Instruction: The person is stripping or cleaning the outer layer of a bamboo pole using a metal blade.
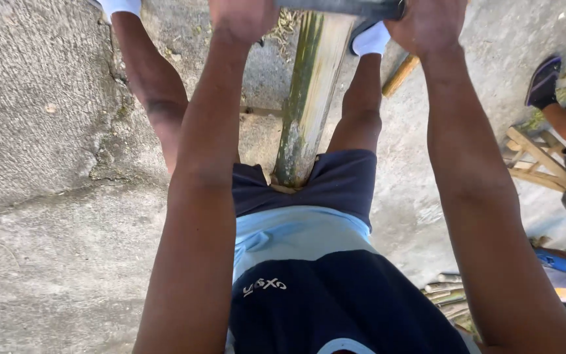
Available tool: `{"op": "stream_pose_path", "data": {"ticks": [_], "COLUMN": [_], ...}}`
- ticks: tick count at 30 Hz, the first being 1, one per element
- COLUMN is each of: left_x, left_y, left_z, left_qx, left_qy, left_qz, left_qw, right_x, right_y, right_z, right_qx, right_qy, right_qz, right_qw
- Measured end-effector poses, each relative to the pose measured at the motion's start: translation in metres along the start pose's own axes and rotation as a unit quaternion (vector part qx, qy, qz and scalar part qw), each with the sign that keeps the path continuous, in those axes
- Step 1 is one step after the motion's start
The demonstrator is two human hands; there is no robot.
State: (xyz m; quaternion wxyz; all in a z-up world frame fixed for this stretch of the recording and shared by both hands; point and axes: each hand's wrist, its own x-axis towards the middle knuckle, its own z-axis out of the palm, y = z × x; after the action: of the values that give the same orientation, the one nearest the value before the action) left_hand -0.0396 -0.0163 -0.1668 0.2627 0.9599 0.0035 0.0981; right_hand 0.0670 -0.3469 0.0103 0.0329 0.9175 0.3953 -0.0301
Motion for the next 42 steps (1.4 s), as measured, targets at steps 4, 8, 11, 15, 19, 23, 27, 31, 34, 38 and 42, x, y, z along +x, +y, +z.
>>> {"op": "stream_pose_path", "data": {"ticks": [4,8,11,15,19,23,27,31,34,38,42], "left_x": [-0.086,-0.179,-0.195,-0.197,-0.178,-0.112,-0.019,-0.017,-0.052,-0.118,-0.108], "left_y": [0.049,0.093,0.098,0.097,0.091,0.048,0.023,0.026,0.036,0.063,0.068], "left_z": [-0.054,-0.093,-0.096,-0.086,-0.081,-0.032,-0.031,-0.036,-0.045,-0.063,-0.071], "left_qx": [0.004,-0.046,-0.086,-0.074,-0.067,-0.049,-0.010,-0.003,-0.061,-0.057,-0.100], "left_qy": [-0.140,-0.109,-0.095,-0.138,-0.103,-0.141,0.004,0.011,-0.046,-0.144,-0.148], "left_qz": [-0.080,-0.106,-0.110,-0.105,-0.099,-0.074,-0.045,-0.071,-0.102,-0.147,-0.174], "left_qw": [0.987,0.987,0.986,0.982,0.987,0.986,0.999,0.997,0.992,0.977,0.968], "right_x": [-0.042,-0.103,-0.119,-0.118,-0.095,-0.040,0.024,0.031,0.014,-0.026,-0.016], "right_y": [-0.057,-0.119,-0.140,-0.131,-0.116,-0.062,-0.007,-0.011,-0.032,-0.070,-0.056], "right_z": [-0.046,-0.074,-0.084,-0.079,-0.071,-0.050,-0.035,-0.039,-0.052,-0.054,-0.053], "right_qx": [-0.017,-0.011,-0.005,0.006,-0.019,-0.051,-0.136,-0.146,-0.098,-0.095,-0.072], "right_qy": [-0.096,-0.201,-0.221,-0.221,-0.244,-0.282,-0.105,-0.070,-0.106,-0.199,-0.221], "right_qz": [-0.008,-0.020,0.004,0.028,0.018,0.057,-0.037,-0.058,-0.047,-0.018,-0.025], "right_qw": [0.995,0.979,0.975,0.975,0.969,0.956,0.984,0.985,0.988,0.975,0.972]}}
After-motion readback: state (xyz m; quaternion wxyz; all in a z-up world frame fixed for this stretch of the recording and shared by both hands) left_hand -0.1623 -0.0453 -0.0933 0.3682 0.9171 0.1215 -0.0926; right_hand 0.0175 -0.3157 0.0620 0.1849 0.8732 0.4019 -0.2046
